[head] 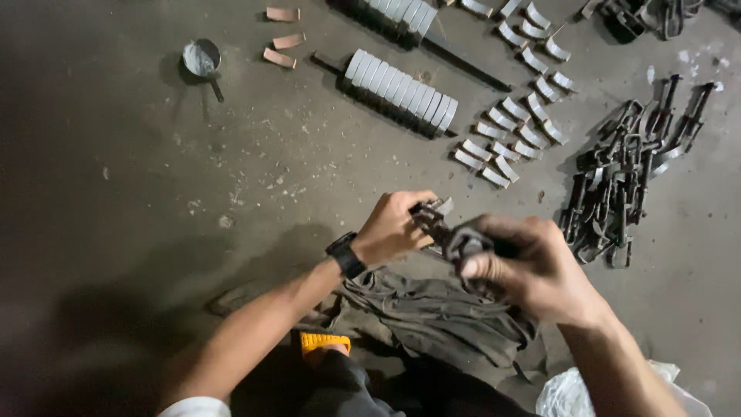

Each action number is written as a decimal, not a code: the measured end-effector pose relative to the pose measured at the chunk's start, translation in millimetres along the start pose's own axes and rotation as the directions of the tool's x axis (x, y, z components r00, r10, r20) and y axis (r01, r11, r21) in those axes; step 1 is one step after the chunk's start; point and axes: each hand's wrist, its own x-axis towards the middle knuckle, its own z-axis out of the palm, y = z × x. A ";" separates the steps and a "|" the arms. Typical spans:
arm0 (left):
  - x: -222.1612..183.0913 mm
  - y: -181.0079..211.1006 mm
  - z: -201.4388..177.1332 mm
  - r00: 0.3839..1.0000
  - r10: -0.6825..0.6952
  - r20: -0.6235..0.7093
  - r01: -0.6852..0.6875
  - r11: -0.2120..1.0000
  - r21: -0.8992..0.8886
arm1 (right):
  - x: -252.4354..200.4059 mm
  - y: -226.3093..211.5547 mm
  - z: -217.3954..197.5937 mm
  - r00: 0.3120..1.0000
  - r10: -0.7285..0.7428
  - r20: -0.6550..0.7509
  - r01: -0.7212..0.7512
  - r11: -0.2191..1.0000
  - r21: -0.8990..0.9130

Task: Assembling small metal linkages and mechanical components on a workshop floor.

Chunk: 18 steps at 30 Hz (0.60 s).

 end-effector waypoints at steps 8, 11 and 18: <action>14.3 -50.1 14.6 0.982 -0.002 -0.188 -0.011 0.998 -0.066 | 32.9 18.9 18.4 0.957 0.209 -0.202 -0.131 0.931 0.341; 20.0 -98.2 41.4 0.952 -0.043 -0.303 0.024 0.997 -0.066 | 54.3 37.5 46.9 0.910 0.257 -0.324 -0.074 0.872 0.483; 26.5 -129.0 47.7 0.912 -0.052 -0.407 0.096 0.991 0.089 | 60.1 103.1 49.7 0.873 0.255 -0.417 0.156 0.663 0.732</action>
